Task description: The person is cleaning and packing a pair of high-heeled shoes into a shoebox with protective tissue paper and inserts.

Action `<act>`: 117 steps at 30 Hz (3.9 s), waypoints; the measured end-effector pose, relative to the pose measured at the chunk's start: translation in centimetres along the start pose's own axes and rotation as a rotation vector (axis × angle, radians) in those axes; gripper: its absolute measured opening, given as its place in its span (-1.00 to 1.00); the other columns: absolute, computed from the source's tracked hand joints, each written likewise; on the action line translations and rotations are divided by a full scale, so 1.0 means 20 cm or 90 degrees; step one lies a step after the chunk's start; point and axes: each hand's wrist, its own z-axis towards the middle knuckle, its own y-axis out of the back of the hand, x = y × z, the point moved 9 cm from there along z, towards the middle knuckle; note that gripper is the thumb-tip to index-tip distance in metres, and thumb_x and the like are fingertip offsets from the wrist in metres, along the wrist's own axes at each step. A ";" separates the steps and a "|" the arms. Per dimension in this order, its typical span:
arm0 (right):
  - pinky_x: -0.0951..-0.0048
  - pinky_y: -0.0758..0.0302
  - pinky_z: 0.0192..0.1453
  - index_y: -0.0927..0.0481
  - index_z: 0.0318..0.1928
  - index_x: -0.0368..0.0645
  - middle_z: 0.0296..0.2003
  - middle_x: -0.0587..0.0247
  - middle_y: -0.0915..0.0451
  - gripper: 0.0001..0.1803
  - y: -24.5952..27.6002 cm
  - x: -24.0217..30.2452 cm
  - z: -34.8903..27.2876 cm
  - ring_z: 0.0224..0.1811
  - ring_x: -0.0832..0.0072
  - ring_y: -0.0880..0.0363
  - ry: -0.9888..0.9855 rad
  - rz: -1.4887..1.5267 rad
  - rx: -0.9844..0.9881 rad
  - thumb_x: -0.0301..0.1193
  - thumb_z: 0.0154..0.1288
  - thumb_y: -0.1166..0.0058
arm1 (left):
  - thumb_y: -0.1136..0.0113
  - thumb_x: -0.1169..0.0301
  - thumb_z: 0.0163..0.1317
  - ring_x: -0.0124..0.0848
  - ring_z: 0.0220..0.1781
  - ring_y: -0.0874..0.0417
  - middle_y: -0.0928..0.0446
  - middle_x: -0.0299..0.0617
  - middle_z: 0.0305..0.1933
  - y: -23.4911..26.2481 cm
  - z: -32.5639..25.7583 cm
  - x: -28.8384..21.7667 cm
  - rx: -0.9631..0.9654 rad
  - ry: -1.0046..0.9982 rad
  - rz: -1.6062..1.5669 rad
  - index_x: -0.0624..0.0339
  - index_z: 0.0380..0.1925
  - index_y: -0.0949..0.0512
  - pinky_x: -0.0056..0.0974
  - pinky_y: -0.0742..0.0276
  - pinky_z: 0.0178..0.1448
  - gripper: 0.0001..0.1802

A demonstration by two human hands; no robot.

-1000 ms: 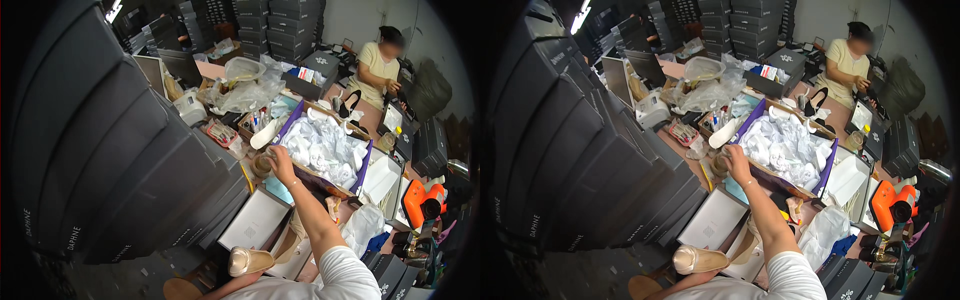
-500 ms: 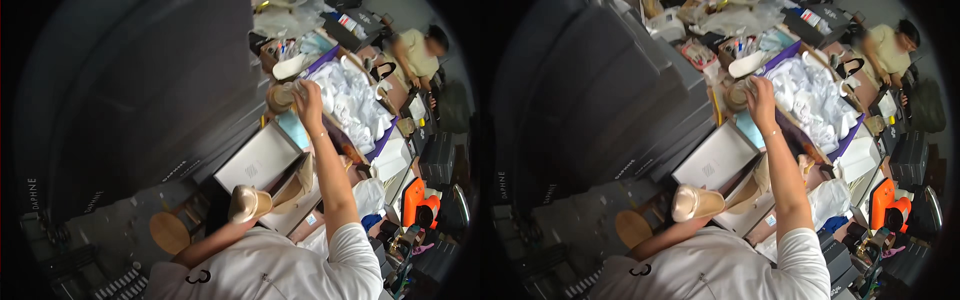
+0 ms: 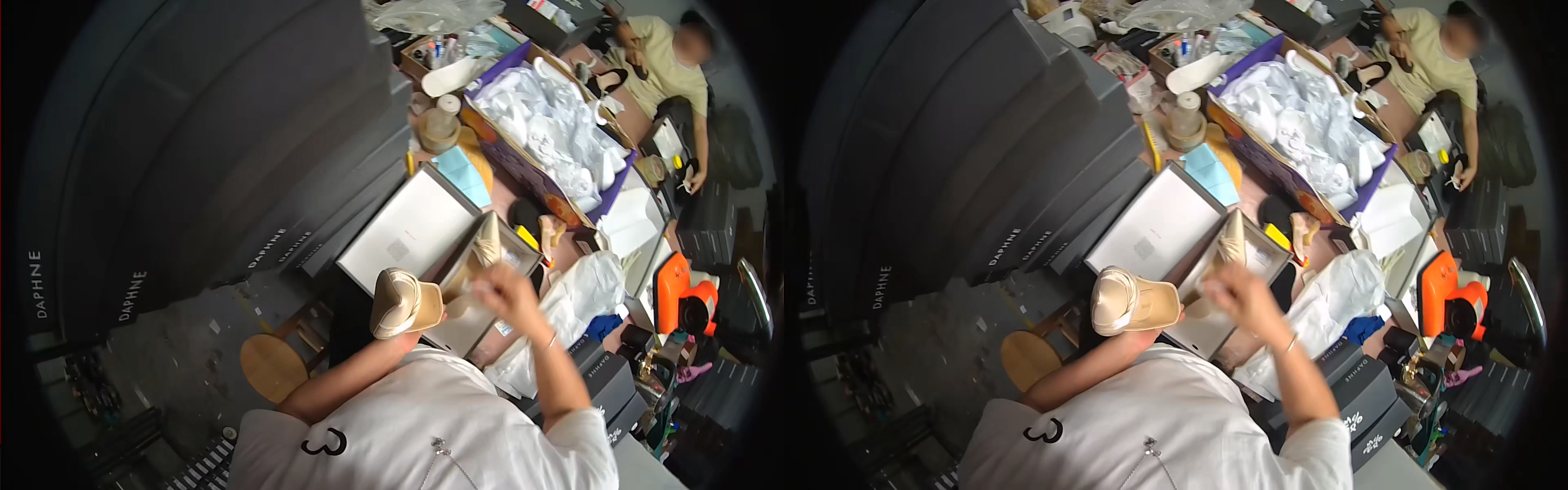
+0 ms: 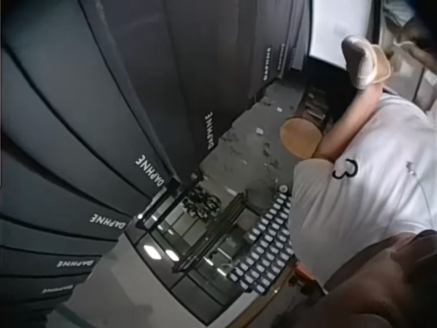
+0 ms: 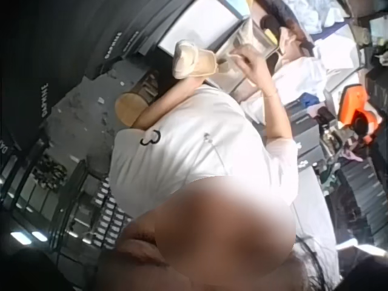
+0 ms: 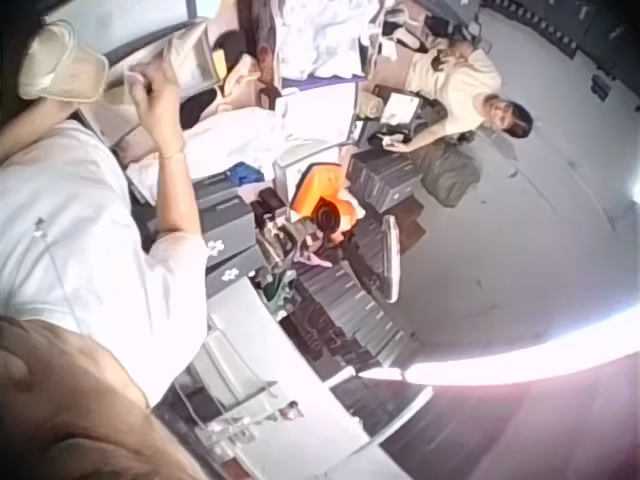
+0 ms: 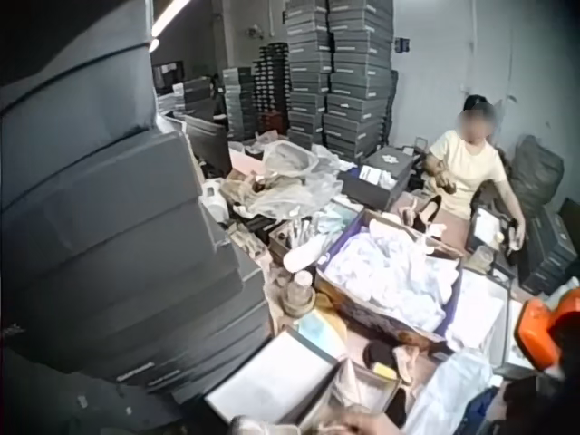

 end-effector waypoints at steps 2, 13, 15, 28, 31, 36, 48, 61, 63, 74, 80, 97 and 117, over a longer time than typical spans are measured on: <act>0.39 -0.49 -0.20 -0.63 -0.22 -0.22 -0.30 0.20 -0.56 -0.81 -0.11 0.06 -0.32 -0.26 0.40 -0.54 -0.050 0.031 -0.068 -0.58 0.10 -0.21 | -0.13 0.07 0.25 -0.21 -0.11 -0.56 -0.53 -0.21 -0.11 0.00 0.00 0.07 -0.011 -0.008 0.015 0.02 -0.14 -0.47 0.07 -0.58 -0.11 -0.67; 0.37 -0.52 -0.18 -0.57 -0.08 -0.17 -0.16 0.29 -0.56 -0.63 -0.38 0.10 -0.66 -0.22 0.36 -0.51 0.036 -0.343 -0.059 -0.46 0.02 -0.07 | -0.01 0.12 0.31 -0.25 -0.06 -0.59 -0.53 -0.17 -0.07 -0.07 -0.16 0.34 0.003 0.101 0.117 0.08 -0.03 -0.45 -0.04 -0.56 -0.05 -0.64; 0.37 -0.48 -0.19 -0.56 -0.08 -0.19 -0.13 0.31 -0.54 -0.64 -0.40 0.12 -0.67 -0.21 0.39 -0.47 0.071 -0.391 -0.016 -0.40 0.06 -0.02 | 0.04 0.09 0.33 -0.25 -0.03 -0.57 -0.51 -0.17 -0.03 -0.04 -0.15 0.35 -0.006 0.087 0.144 0.06 0.01 -0.43 -0.02 -0.53 -0.01 -0.61; 0.24 -0.51 -0.42 -0.58 -0.27 -0.14 -0.36 0.23 -0.57 -0.85 -0.46 0.07 -0.75 -0.45 0.27 -0.59 0.008 -0.329 0.099 -0.42 0.13 -0.04 | 0.05 0.11 0.37 -0.35 -0.05 -0.60 -0.52 -0.20 -0.04 -0.03 -0.23 0.46 -0.078 0.096 0.157 0.11 0.05 -0.41 -0.22 -0.59 -0.01 -0.61; 0.28 -0.54 -0.39 -0.58 -0.22 -0.16 -0.32 0.17 -0.59 -0.84 -0.32 0.08 -0.76 -0.40 0.24 -0.60 -0.039 -0.209 0.087 -0.50 0.17 -0.02 | 0.06 0.12 0.37 -0.31 -0.03 -0.61 -0.52 -0.17 -0.02 -0.05 -0.21 0.45 -0.027 0.118 0.101 0.11 0.07 -0.40 -0.16 -0.61 -0.02 -0.60; 0.29 -0.56 -0.17 -0.57 -0.08 -0.17 -0.20 0.17 -0.61 -0.68 -0.17 0.11 -0.82 -0.30 0.23 -0.60 -0.023 -0.187 -0.119 -0.58 0.10 -0.04 | 0.07 0.13 0.38 -0.28 -0.08 -0.62 -0.51 -0.17 -0.03 -0.07 -0.21 0.44 -0.006 0.121 0.185 0.12 0.06 -0.40 -0.05 -0.63 -0.09 -0.61; 0.31 -0.57 -0.34 -0.58 -0.16 -0.09 -0.28 0.23 -0.58 -0.73 -0.35 0.15 -0.79 -0.34 0.29 -0.62 -0.052 -0.339 0.124 -0.50 0.08 -0.01 | 0.02 0.02 0.35 -0.39 -0.06 -0.56 -0.49 -0.25 -0.08 -0.10 -0.24 0.43 -0.009 0.109 0.186 0.07 -0.04 -0.45 -0.25 -0.57 -0.08 -0.60; 0.29 -0.52 -0.40 -0.59 -0.22 -0.13 -0.35 0.20 -0.55 -0.78 -0.35 0.17 -0.76 -0.45 0.28 -0.60 -0.005 -0.307 0.030 -0.44 0.09 -0.02 | 0.11 -0.04 0.39 -0.41 -0.01 -0.54 -0.49 -0.24 -0.05 -0.11 -0.25 0.40 -0.012 0.106 0.228 0.11 0.02 -0.43 -0.23 -0.54 0.03 -0.52; 0.28 -0.52 -0.41 -0.60 -0.21 -0.13 -0.34 0.19 -0.56 -0.78 -0.28 0.20 -0.76 -0.45 0.26 -0.60 0.039 -0.253 -0.083 -0.45 0.10 -0.01 | 0.10 -0.03 0.39 -0.42 0.01 -0.53 -0.49 -0.25 -0.03 -0.13 -0.25 0.41 0.019 0.120 0.223 0.11 0.02 -0.43 -0.24 -0.53 0.04 -0.52; 0.25 -0.53 -0.42 -0.59 -0.17 -0.12 -0.39 0.17 -0.58 -0.76 -0.29 0.17 -0.75 -0.43 0.23 -0.62 0.040 -0.282 -0.095 -0.46 0.13 0.02 | 0.10 -0.06 0.38 -0.42 0.05 -0.51 -0.47 -0.24 0.01 -0.11 -0.23 0.42 0.032 0.120 0.241 0.14 0.05 -0.41 -0.24 -0.49 0.10 -0.48; 0.28 -0.53 -0.41 -0.58 -0.20 -0.14 -0.39 0.16 -0.58 -0.78 -0.43 0.09 -0.77 -0.45 0.26 -0.60 -0.072 -0.372 0.141 -0.46 0.10 0.00 | 0.10 -0.08 0.38 -0.43 0.00 -0.50 -0.48 -0.26 -0.06 -0.09 -0.22 0.42 -0.006 0.097 0.251 0.12 -0.02 -0.44 -0.26 -0.48 0.09 -0.50; 0.27 -0.53 -0.43 -0.54 -0.29 -0.14 -0.45 0.20 -0.54 -0.86 -0.41 0.13 -0.77 -0.45 0.27 -0.60 -0.039 -0.398 0.041 -0.47 0.09 -0.03 | 0.11 -0.08 0.38 -0.40 0.00 -0.51 -0.47 -0.21 -0.02 -0.11 -0.25 0.42 -0.032 0.117 0.263 0.17 0.04 -0.41 -0.25 -0.49 0.07 -0.45; 0.29 -0.51 -0.44 -0.55 -0.28 -0.07 -0.48 0.25 -0.54 -0.85 -0.44 0.03 -0.71 -0.46 0.31 -0.61 0.013 -0.413 0.003 -0.45 0.06 -0.08 | 0.08 0.01 0.39 -0.35 0.06 -0.55 -0.50 -0.20 0.02 -0.12 -0.21 0.43 0.017 0.122 0.250 0.13 0.10 -0.41 -0.16 -0.54 0.10 -0.52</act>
